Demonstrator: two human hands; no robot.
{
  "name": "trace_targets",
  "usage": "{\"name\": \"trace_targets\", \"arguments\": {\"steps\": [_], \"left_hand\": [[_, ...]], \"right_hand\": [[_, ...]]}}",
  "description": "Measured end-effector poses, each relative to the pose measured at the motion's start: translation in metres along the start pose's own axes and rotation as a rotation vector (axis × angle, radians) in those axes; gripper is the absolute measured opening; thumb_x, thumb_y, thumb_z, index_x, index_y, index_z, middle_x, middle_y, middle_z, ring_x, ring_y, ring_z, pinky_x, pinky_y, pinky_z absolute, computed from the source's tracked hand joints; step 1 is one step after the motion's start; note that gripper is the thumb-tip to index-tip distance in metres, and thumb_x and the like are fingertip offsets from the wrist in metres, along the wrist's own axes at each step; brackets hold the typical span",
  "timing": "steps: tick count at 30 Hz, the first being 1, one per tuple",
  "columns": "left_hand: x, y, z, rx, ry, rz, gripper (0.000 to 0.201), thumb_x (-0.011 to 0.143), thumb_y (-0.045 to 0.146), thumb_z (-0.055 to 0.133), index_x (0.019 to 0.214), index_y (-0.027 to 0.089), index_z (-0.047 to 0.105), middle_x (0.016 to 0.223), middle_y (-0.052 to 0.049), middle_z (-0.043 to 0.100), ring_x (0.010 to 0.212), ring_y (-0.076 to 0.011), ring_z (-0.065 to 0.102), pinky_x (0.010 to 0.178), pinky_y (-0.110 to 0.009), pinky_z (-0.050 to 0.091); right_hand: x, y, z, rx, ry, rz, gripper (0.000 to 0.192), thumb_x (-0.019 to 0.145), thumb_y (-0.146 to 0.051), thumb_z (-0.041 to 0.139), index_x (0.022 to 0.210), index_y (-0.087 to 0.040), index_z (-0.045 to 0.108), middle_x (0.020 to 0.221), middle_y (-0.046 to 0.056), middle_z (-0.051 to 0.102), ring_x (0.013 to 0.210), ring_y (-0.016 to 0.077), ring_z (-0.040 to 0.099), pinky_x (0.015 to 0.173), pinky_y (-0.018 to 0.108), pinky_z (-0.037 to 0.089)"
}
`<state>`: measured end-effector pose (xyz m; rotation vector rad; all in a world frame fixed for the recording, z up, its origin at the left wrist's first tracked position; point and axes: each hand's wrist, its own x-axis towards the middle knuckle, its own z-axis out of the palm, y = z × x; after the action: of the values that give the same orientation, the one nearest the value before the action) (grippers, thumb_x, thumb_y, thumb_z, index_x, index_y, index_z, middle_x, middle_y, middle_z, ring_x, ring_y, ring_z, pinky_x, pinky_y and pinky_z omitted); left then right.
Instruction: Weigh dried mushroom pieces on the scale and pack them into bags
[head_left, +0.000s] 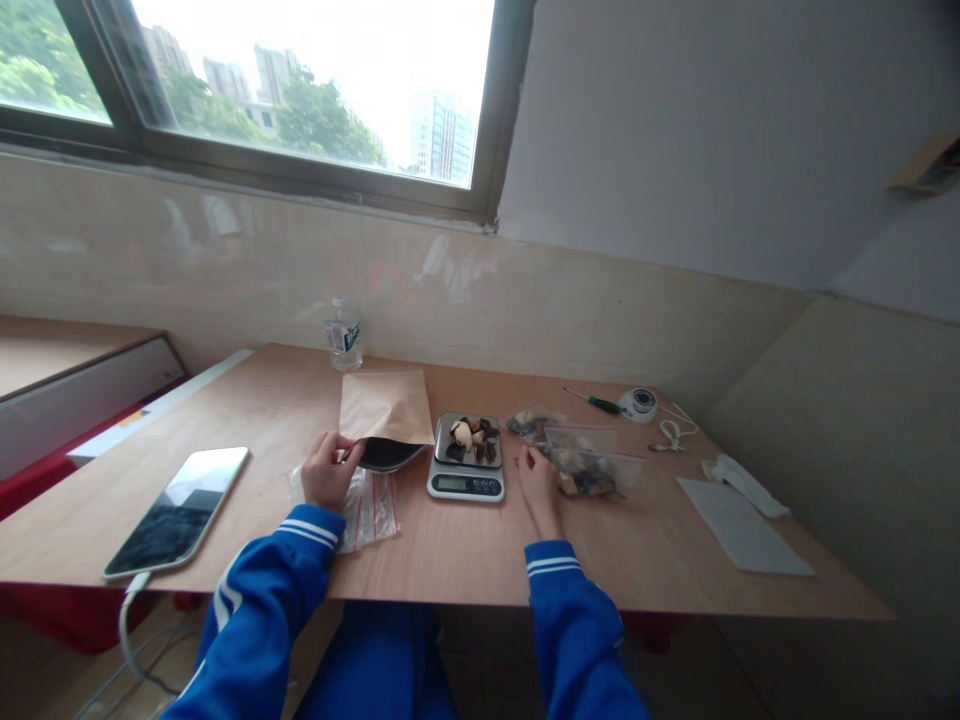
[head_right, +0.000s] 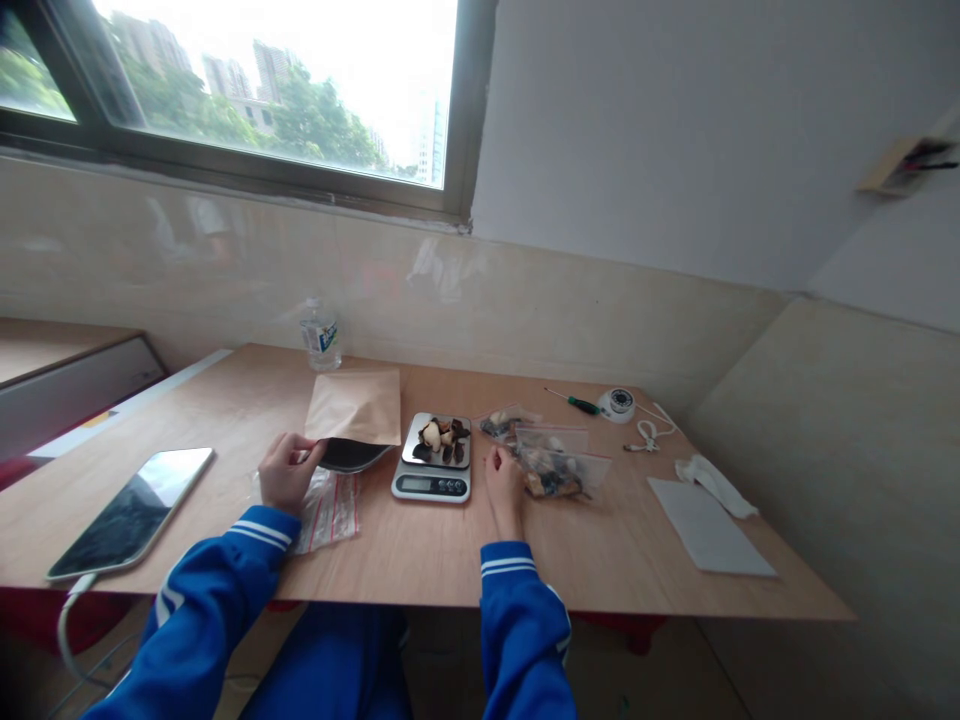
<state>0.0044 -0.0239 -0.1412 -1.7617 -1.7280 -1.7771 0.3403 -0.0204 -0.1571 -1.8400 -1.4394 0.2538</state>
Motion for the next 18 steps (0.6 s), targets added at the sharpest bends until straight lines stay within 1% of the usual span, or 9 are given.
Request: {"name": "trace_targets", "arguments": {"steps": [7, 9, 10, 12, 13, 14, 15, 16, 18], "left_hand": [[0.0, 0.0, 0.0, 0.004, 0.001, 0.006, 0.021, 0.075, 0.033, 0.063, 0.064, 0.019, 0.053, 0.065, 0.003, 0.051, 0.052, -0.0086, 0.044, 0.051, -0.021, 0.037], [-0.001, 0.0, 0.0, 0.01, -0.002, -0.003, 0.021, 0.075, 0.033, 0.063, 0.063, 0.019, 0.053, 0.065, 0.003, 0.052, 0.052, -0.0085, 0.043, 0.051, -0.022, 0.037], [-0.001, 0.001, 0.0, 0.013, -0.003, -0.008, 0.021, 0.075, 0.033, 0.063, 0.063, 0.019, 0.053, 0.065, 0.003, 0.052, 0.051, -0.0084, 0.043, 0.051, -0.022, 0.037], [-0.001, 0.001, 0.0, 0.014, -0.01, -0.015, 0.021, 0.075, 0.033, 0.063, 0.063, 0.019, 0.053, 0.065, 0.003, 0.052, 0.051, -0.0084, 0.043, 0.051, -0.022, 0.036], [0.0, 0.001, 0.0, 0.014, -0.016, -0.016, 0.022, 0.075, 0.033, 0.063, 0.063, 0.019, 0.052, 0.065, 0.003, 0.052, 0.051, -0.0084, 0.043, 0.051, -0.022, 0.036], [0.0, 0.0, 0.001, 0.014, -0.021, -0.017, 0.022, 0.075, 0.033, 0.063, 0.063, 0.019, 0.052, 0.065, 0.003, 0.052, 0.051, -0.0084, 0.043, 0.051, -0.022, 0.036], [0.0, 0.0, 0.001, 0.014, -0.026, -0.017, 0.022, 0.075, 0.033, 0.063, 0.062, 0.019, 0.052, 0.065, 0.003, 0.052, 0.051, -0.0083, 0.043, 0.05, -0.022, 0.036], [0.0, 0.0, 0.001, 0.015, -0.031, -0.017, 0.022, 0.075, 0.033, 0.063, 0.062, 0.019, 0.052, 0.065, 0.003, 0.052, 0.051, -0.0083, 0.043, 0.05, -0.022, 0.035], [0.0, 0.0, 0.001, 0.014, -0.03, -0.014, 0.023, 0.075, 0.033, 0.063, 0.062, 0.019, 0.051, 0.065, 0.003, 0.051, 0.051, -0.0083, 0.042, 0.051, -0.022, 0.036]], "right_hand": [[0.001, 0.001, 0.0, 0.03, 0.002, -0.024, 0.04, 0.09, -0.035, 0.034, 0.078, -0.015, 0.066, 0.076, 0.011, 0.07, 0.068, 0.0185, 0.061, 0.064, 0.025, 0.041], [0.0, 0.0, -0.003, 0.042, 0.054, -0.081, 0.039, 0.091, -0.034, 0.033, 0.075, -0.016, 0.064, 0.074, 0.01, 0.068, 0.067, 0.0181, 0.059, 0.064, 0.026, 0.041], [-0.002, -0.003, -0.004, 0.036, 0.115, -0.129, 0.039, 0.091, -0.033, 0.033, 0.074, -0.016, 0.063, 0.074, 0.01, 0.066, 0.068, 0.0182, 0.058, 0.065, 0.027, 0.042], [-0.012, -0.013, -0.007, 0.007, 0.265, -0.268, 0.038, 0.092, -0.031, 0.032, 0.073, -0.016, 0.061, 0.076, 0.009, 0.064, 0.072, 0.0189, 0.057, 0.069, 0.03, 0.043], [-0.02, -0.021, -0.008, -0.004, 0.324, -0.36, 0.036, 0.092, -0.03, 0.033, 0.073, -0.017, 0.061, 0.076, 0.009, 0.062, 0.074, 0.0191, 0.056, 0.072, 0.031, 0.044], [-0.03, -0.031, -0.007, -0.007, 0.351, -0.462, 0.034, 0.092, -0.028, 0.034, 0.073, -0.017, 0.06, 0.076, 0.008, 0.061, 0.075, 0.019, 0.056, 0.074, 0.031, 0.044], [-0.042, -0.043, -0.003, 0.011, 0.336, -0.577, 0.032, 0.092, -0.025, 0.035, 0.073, -0.018, 0.06, 0.074, 0.007, 0.061, 0.075, 0.0184, 0.055, 0.074, 0.031, 0.045], [-0.054, -0.058, 0.002, 0.039, 0.282, -0.707, 0.029, 0.092, -0.023, 0.037, 0.075, -0.018, 0.06, 0.075, 0.007, 0.061, 0.076, 0.0177, 0.056, 0.074, 0.03, 0.047], [-0.079, -0.09, 0.018, 0.106, 0.132, -0.887, 0.025, 0.09, -0.017, 0.038, 0.085, -0.018, 0.062, 0.082, 0.007, 0.064, 0.084, 0.0172, 0.058, 0.077, 0.029, 0.049]]}}
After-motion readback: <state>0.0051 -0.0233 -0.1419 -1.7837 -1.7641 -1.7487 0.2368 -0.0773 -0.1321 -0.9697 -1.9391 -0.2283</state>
